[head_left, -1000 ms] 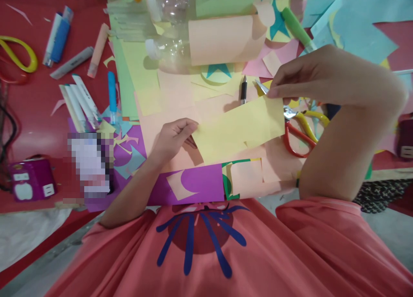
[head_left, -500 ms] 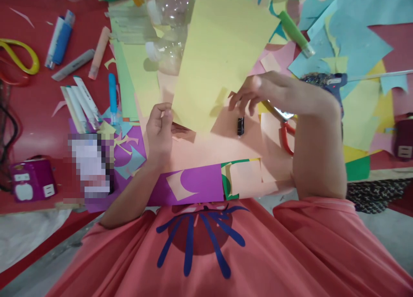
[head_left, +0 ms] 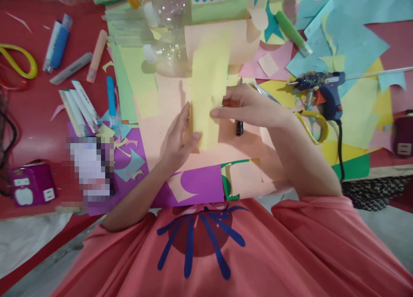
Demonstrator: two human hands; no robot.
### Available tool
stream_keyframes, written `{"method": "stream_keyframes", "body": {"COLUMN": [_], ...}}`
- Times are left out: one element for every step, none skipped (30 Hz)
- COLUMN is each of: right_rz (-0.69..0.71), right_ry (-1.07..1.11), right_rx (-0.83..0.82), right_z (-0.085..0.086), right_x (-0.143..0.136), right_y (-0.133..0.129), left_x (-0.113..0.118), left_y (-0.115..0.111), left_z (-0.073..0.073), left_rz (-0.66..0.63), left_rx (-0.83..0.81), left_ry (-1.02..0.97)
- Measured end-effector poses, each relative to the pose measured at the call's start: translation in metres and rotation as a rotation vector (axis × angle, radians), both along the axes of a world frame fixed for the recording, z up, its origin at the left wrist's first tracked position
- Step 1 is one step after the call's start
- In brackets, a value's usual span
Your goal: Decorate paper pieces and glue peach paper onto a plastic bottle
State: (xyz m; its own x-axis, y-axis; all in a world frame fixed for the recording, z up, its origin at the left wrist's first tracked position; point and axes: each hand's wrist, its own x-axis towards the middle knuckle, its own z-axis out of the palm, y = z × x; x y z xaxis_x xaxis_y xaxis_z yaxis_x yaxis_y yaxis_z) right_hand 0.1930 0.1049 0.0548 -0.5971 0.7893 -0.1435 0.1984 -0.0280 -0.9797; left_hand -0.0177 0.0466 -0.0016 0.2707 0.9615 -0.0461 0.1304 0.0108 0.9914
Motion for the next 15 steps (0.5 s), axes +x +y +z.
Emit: {"method": "stream_keyframes", "body": {"right_rz": [0.002,0.004,0.006,0.011,0.017,0.025,0.031,0.029,0.019,-0.002,-0.032,-0.067,-0.101,-0.131,-0.153], "right_ry": [0.028,0.047,0.054,0.055,0.048,0.035,0.017,-0.009,-0.044,-0.088,-0.136,-0.188,-0.245,-0.307,-0.372], "right_rx": [0.002,0.007,0.017,0.03,0.042,0.048,0.049,0.047,0.043,0.038,0.03,0.02,0.004,-0.017,-0.036], "right_z": [-0.002,-0.004,-0.005,-0.006,-0.006,-0.006,-0.005,-0.003,-0.001,0.001,0.003,0.006,0.009,0.012,0.015], "right_x": [-0.004,-0.007,-0.01,-0.012,-0.013,-0.012,-0.01,-0.007,-0.003,0.001,0.005,0.009,0.012,0.015,0.016], "right_y": [-0.002,-0.004,-0.005,-0.006,-0.007,-0.007,-0.006,-0.005,-0.003,-0.002,0.001,0.003,0.005,0.006,0.008], "left_x": [-0.001,-0.002,-0.002,-0.003,-0.003,-0.003,-0.004,-0.004,-0.005,-0.005,-0.005,-0.006,-0.006,-0.006,-0.006], "left_y": [-0.002,-0.004,-0.005,-0.006,-0.006,-0.005,-0.003,-0.001,0.002,0.004,0.007,0.009,0.011,0.013,0.014], "left_z": [0.0,0.0,0.0,0.001,0.002,0.004,0.005,0.006,0.006,0.006,0.005,0.004,0.002,0.0,-0.002], "left_rz": [-0.012,-0.028,-0.041,-0.057,-0.066,-0.062,-0.041,-0.002,0.053,0.118,0.179,0.228,0.261,0.279,0.287], "left_rx": [-0.046,-0.1,-0.159,-0.224,-0.288,-0.348,-0.399,-0.438,-0.46,-0.469,-0.47,-0.463,-0.453,-0.442,-0.429], "left_ry": [-0.024,-0.064,-0.122,-0.181,-0.23,-0.257,-0.265,-0.259,-0.249,-0.235,-0.219,-0.205,-0.194,-0.189,-0.19]}}
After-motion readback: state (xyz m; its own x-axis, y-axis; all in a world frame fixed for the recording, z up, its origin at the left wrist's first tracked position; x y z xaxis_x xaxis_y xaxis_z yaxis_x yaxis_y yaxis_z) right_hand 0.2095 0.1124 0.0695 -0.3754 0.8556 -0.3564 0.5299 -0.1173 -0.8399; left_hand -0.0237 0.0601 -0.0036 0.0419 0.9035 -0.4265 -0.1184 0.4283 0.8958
